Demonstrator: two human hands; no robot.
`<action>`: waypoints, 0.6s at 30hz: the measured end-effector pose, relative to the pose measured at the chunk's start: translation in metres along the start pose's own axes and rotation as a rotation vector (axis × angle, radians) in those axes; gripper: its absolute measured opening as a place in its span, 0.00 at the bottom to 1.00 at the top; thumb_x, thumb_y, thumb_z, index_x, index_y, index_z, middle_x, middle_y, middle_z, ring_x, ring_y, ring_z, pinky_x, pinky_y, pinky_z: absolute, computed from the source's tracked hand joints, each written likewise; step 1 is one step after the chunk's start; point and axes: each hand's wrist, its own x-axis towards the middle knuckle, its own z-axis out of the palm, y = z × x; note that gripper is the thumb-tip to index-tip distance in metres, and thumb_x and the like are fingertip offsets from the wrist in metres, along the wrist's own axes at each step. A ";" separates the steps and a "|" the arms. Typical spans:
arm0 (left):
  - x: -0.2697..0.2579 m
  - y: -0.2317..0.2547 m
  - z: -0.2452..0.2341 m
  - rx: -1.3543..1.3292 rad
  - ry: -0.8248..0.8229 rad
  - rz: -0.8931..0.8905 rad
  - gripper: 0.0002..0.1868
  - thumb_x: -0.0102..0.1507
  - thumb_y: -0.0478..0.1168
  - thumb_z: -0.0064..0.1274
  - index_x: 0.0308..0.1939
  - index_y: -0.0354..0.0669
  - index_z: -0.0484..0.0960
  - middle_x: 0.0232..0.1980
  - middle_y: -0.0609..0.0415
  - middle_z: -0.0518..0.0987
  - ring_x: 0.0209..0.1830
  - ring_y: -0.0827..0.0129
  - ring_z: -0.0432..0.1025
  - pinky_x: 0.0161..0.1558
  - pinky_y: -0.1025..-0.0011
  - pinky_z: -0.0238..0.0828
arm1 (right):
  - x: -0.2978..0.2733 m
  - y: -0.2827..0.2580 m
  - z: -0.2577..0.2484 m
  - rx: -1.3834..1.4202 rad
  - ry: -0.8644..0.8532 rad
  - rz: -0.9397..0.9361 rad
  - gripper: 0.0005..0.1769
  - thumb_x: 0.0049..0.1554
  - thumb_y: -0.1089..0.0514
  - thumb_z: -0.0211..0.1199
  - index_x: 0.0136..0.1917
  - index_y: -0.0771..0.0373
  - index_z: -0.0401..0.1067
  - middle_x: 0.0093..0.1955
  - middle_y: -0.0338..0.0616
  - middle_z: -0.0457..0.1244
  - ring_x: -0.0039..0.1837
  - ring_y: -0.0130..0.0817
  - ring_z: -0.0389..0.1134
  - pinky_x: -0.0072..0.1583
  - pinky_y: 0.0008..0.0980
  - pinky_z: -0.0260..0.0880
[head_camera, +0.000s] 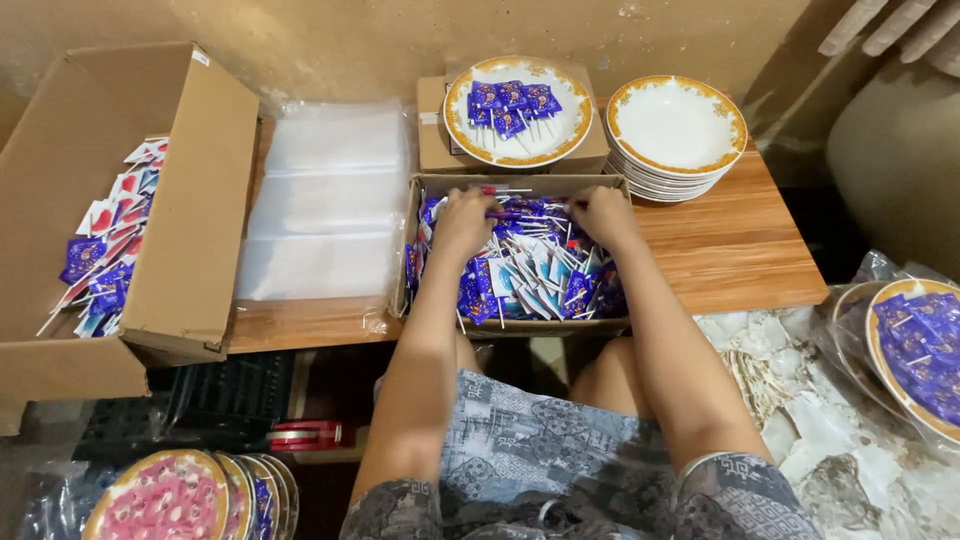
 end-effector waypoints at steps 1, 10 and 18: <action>0.000 -0.003 -0.002 -0.001 0.000 -0.001 0.09 0.60 0.42 0.59 0.45 0.56 0.87 0.49 0.56 0.79 0.57 0.52 0.69 0.55 0.49 0.73 | -0.002 0.001 -0.004 -0.001 -0.001 0.000 0.09 0.57 0.51 0.64 0.49 0.47 0.83 0.46 0.47 0.73 0.54 0.55 0.74 0.57 0.51 0.74; -0.020 0.005 -0.057 -0.534 0.136 0.116 0.17 0.67 0.44 0.55 0.54 0.36 0.81 0.53 0.37 0.80 0.56 0.36 0.73 0.57 0.45 0.71 | -0.025 -0.030 -0.053 0.487 0.244 -0.149 0.08 0.53 0.55 0.66 0.48 0.52 0.81 0.42 0.46 0.71 0.49 0.45 0.74 0.55 0.42 0.72; -0.014 -0.003 -0.047 -0.789 0.177 -0.051 0.15 0.63 0.36 0.56 0.54 0.42 0.77 0.44 0.38 0.81 0.43 0.54 0.81 0.45 0.63 0.80 | -0.044 -0.054 -0.064 0.526 0.051 -0.152 0.11 0.54 0.54 0.71 0.47 0.61 0.78 0.37 0.49 0.71 0.43 0.42 0.74 0.49 0.40 0.70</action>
